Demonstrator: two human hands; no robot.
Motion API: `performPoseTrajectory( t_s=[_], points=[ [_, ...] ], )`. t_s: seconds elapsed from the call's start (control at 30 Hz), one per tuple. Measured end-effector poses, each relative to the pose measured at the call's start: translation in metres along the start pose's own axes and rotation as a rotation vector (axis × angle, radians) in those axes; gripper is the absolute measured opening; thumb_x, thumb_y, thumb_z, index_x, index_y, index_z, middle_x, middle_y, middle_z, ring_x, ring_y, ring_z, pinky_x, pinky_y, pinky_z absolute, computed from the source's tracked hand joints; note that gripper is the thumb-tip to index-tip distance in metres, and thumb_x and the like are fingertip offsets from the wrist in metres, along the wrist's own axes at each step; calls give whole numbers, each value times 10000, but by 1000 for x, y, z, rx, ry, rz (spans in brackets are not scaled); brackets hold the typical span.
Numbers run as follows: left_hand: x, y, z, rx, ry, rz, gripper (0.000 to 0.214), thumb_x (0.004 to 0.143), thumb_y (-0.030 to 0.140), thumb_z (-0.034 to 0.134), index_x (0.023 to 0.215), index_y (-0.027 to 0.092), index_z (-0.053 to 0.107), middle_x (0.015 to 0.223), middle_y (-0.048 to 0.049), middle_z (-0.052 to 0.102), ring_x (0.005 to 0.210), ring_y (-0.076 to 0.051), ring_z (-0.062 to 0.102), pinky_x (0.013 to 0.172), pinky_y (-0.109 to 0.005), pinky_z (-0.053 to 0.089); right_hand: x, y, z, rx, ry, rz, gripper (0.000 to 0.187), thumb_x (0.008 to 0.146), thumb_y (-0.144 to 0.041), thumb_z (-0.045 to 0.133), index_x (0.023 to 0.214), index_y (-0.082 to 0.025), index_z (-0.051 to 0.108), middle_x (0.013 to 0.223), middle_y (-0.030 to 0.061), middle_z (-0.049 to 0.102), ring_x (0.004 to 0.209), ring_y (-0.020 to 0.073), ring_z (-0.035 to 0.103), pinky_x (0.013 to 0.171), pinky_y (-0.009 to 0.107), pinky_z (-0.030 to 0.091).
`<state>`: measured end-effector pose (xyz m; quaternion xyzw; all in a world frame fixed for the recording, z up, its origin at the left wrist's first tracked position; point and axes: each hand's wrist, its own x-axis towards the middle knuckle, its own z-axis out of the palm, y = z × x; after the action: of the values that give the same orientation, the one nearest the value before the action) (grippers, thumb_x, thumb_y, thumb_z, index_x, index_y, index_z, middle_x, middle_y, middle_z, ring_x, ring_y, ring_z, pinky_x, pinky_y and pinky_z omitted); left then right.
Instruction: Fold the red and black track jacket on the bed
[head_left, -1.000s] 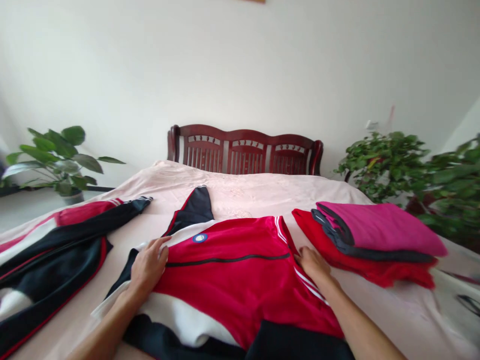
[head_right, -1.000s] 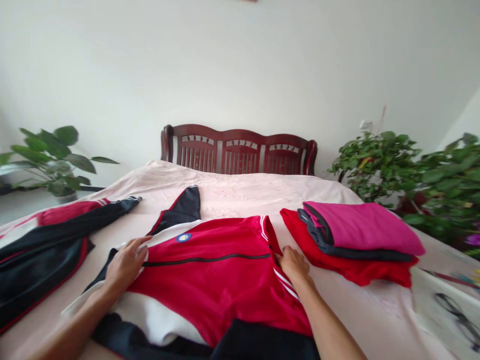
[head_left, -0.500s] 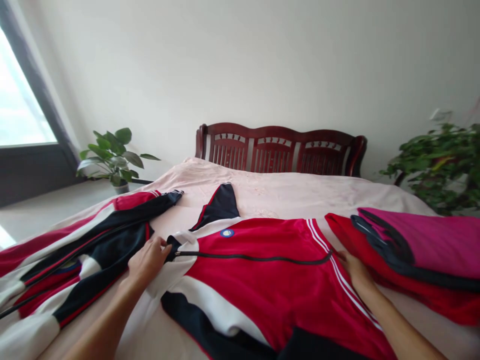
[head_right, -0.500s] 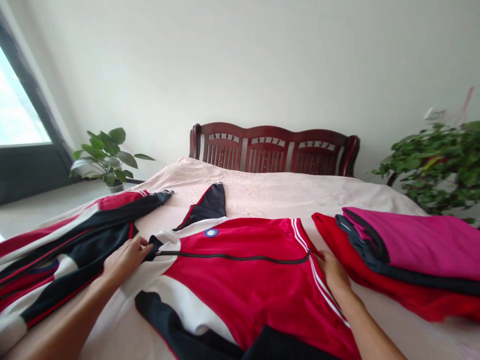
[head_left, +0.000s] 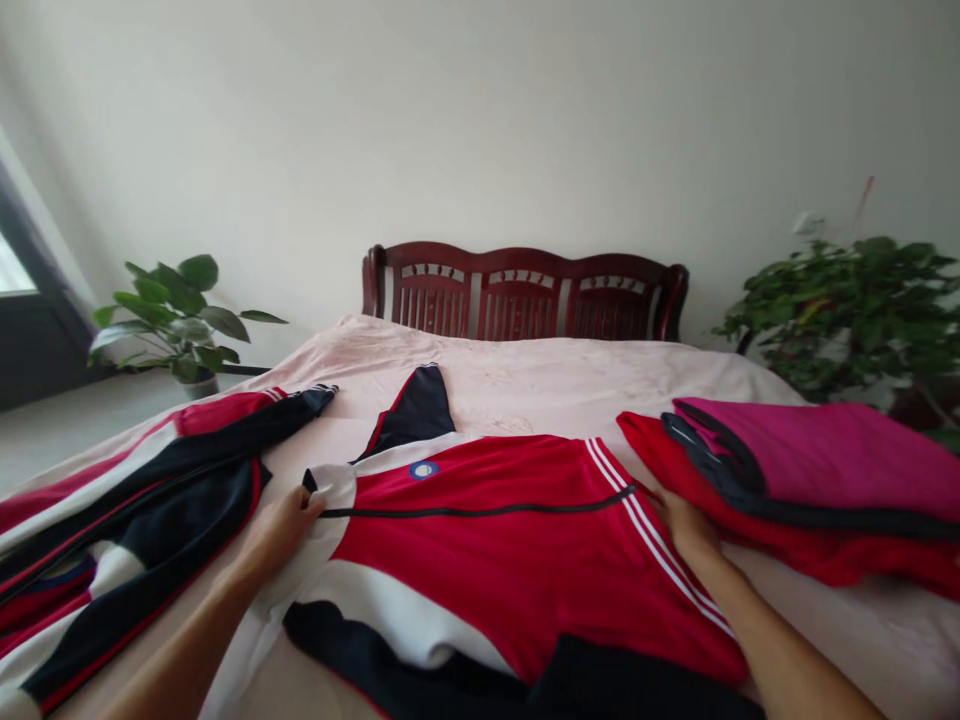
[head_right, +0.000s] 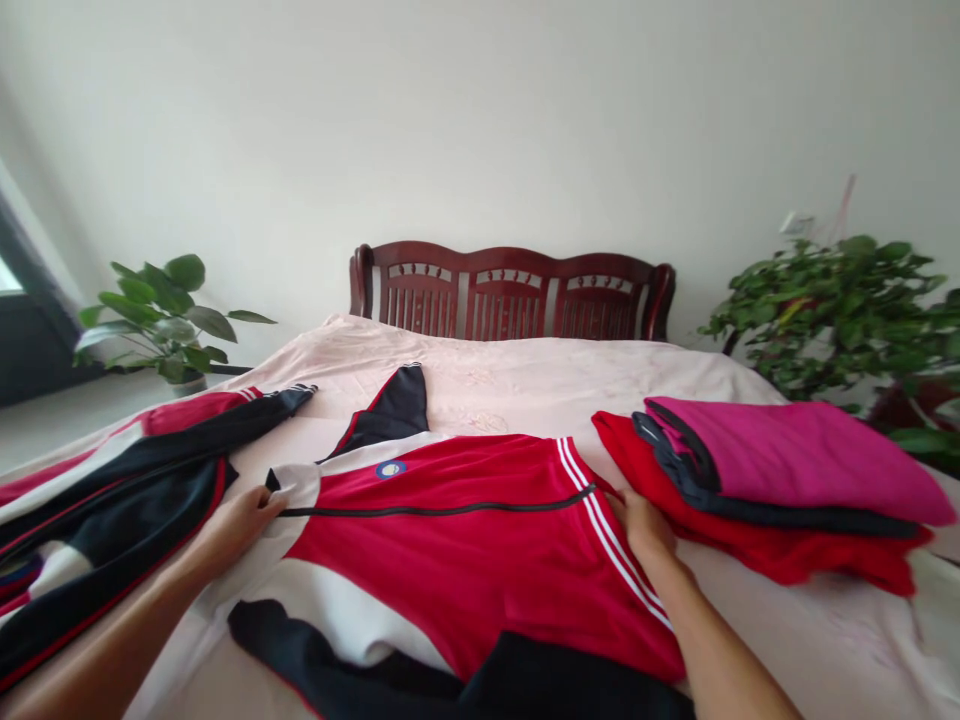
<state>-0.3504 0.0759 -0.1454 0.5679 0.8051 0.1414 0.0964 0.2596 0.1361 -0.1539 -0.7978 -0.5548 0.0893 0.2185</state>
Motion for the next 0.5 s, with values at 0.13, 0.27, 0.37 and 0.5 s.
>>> performPoseTrajectory(
  t_s=[0.13, 0.27, 0.37, 0.5],
  points=[
    [5, -7, 1, 57, -15, -1, 333, 898, 492, 405, 732, 227, 520, 765, -75, 650, 746, -257, 637, 571, -287, 365, -7, -4, -4, -90, -65, 83, 394, 876, -463, 479, 1032, -190, 716, 978, 138, 751, 934, 300, 697, 758, 366, 506],
    [9, -13, 5, 105, -13, -8, 324, 914, 479, 396, 743, 233, 519, 753, -57, 656, 767, -270, 646, 602, -305, 412, -10, -9, -10, -120, -93, 111, 429, 888, -524, 465, 1070, -217, 703, 1053, 131, 741, 979, 290, 693, 759, 362, 508],
    [3, -12, 4, 149, 29, 17, 311, 923, 476, 393, 834, 234, 566, 816, -73, 688, 804, -302, 659, 648, -352, 464, -11, -15, -19, -117, -106, 121, 394, 885, -476, 478, 1056, -209, 713, 1052, 134, 742, 953, 286, 704, 764, 370, 519],
    [-14, 15, -3, 283, 286, 104, 432, 931, 432, 386, 1237, 174, 549, 1211, -176, 632, 998, -366, 635, 788, -459, 500, -28, -42, -28, -97, -34, 57, 465, 943, -359, 356, 1278, -154, 605, 1288, 163, 645, 1154, 283, 626, 924, 388, 492]
  ],
)
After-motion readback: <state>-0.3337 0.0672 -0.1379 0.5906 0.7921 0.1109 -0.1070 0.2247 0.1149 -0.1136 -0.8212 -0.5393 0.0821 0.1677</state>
